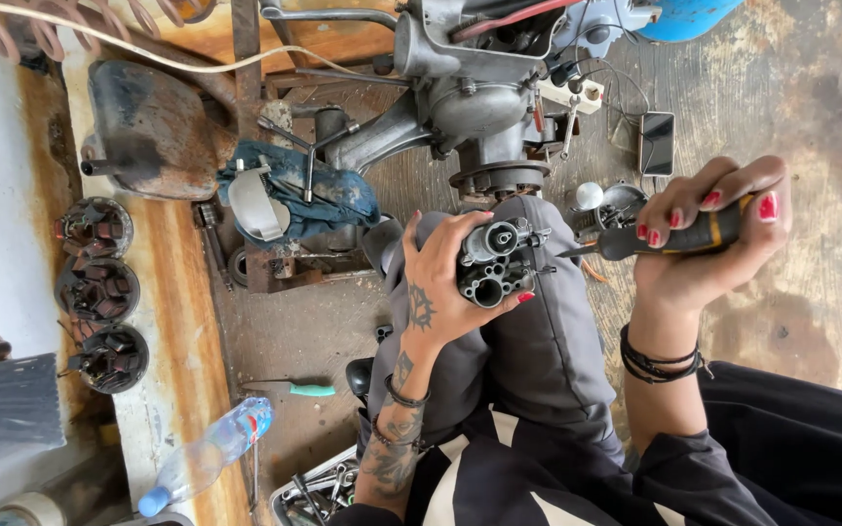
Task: The person sits on the floor and uses a screwdriver to loosen and remove screws from a small mechanical component held in their left hand. They repeatedly adjust the part and continue unscrewing until the component is fully disassembled.
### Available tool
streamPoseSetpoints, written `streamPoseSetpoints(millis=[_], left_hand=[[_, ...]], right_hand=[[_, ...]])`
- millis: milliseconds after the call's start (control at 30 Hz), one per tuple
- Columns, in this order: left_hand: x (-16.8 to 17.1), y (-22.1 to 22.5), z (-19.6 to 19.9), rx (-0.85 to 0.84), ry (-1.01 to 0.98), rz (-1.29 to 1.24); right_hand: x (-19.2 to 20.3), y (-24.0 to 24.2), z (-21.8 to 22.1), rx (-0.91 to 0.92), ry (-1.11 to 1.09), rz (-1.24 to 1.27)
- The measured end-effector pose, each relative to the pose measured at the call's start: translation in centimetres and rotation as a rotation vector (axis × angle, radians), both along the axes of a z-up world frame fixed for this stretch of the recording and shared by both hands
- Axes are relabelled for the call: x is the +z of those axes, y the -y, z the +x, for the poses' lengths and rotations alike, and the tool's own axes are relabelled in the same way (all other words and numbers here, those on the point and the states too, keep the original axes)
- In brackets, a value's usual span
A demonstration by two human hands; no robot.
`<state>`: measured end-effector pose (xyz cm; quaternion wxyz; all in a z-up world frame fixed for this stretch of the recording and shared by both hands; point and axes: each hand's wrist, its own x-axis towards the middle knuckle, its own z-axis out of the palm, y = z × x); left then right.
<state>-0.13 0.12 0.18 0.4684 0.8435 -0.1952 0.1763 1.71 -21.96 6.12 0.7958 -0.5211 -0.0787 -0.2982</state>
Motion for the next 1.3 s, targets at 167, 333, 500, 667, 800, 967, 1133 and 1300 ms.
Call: streamPoseSetpoints(millis=[167,333,500,667,800,967,1133,1300], left_hand=[[0.0,0.1,0.1,0.008,0.016,0.001],[-0.1,0.4,0.1,0.010,0.003,0.006],[0.0,0.5,0.1,-0.008,-0.005,0.023],[-1.1,0.8,0.1,-0.019,-0.002,-0.222],[-2.4,1.0,-0.6,-0.213,-0.100,-0.709],[-2.5,2.8,-1.6,-0.195,-0.034,-0.809],[-2.2,5.3,-2.0,-0.198,0.029,-0.907],[-1.3,6.1,-2.5,-0.171,0.105,-1.001]], right_hand=[[-1.7,1.8,-0.6,-0.011,-0.089,0.080],[-3.9,3.2,-2.3,-0.031,-0.138,0.115],[-4.9,4.7,-3.3,-0.128,-0.151,0.177],[-5.3,6.9,-4.5,-0.151,-0.123,0.182],[-4.3,6.5,-5.2,0.001,-0.058,0.080],[-2.0,3.6,-6.1,0.075,-0.037,-0.572],[-2.3,0.2,-6.7,0.152,-0.093,-0.635],[-6.4,0.3,-7.6,0.100,-0.304,-0.679]])
